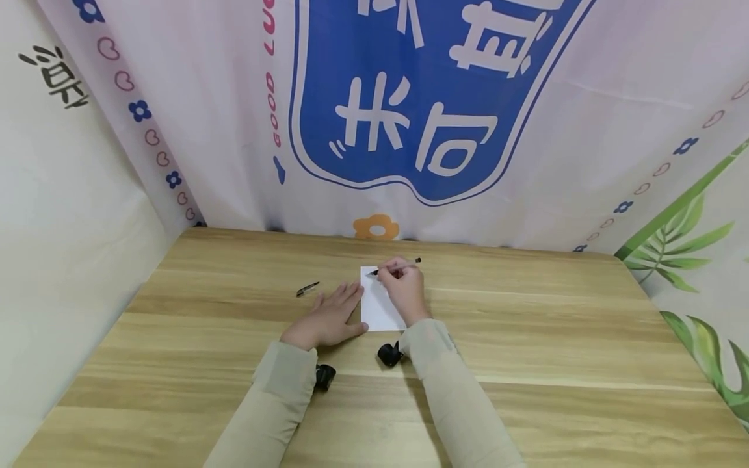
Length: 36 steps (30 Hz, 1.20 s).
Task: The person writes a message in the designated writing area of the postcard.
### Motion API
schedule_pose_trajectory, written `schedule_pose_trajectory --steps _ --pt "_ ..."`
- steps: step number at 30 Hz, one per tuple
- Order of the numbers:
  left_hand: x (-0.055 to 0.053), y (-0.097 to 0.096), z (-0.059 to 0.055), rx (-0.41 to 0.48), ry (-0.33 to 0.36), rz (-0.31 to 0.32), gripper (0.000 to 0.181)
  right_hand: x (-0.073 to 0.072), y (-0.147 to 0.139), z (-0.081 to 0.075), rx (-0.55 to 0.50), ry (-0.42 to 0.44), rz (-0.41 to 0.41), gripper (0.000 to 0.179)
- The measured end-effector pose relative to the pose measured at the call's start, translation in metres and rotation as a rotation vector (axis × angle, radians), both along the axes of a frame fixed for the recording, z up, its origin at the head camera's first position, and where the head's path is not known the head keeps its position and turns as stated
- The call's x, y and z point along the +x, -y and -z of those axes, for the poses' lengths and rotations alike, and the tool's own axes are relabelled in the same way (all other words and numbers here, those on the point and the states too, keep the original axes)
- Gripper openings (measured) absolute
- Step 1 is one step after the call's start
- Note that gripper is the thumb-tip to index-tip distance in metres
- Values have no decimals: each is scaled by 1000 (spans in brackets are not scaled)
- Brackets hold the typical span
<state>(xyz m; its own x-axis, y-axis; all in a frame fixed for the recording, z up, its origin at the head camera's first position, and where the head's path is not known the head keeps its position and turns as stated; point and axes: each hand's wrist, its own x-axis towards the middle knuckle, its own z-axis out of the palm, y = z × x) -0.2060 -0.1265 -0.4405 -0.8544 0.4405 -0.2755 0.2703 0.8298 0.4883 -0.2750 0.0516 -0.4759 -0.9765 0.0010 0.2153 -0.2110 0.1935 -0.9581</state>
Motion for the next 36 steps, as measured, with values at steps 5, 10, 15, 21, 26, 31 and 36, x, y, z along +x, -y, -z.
schedule_pose_trajectory --steps 5,10,15,21,26,31,36 --pt "0 -1 -4 -7 3 2 80 0 -2 -2 -36 25 13 10" --pt "0 -3 -7 -12 -7 5 79 -1 -6 -1 -99 -21 71 11" --pt "0 -5 -8 -15 -5 10 79 -2 -9 2 -74 -82 106 7" --pt "0 -4 -8 -18 -1 7 80 -1 -9 0 -42 -82 74 6" --pt "-1 -3 -7 -15 1 11 80 -1 -8 1 -27 -58 56 6" --pt "-2 -3 -6 -14 0 11 81 -2 -8 2 -7 -32 40 8" --pt "-4 -2 -1 -10 5 18 82 -2 -8 1 -3 -35 23 9"
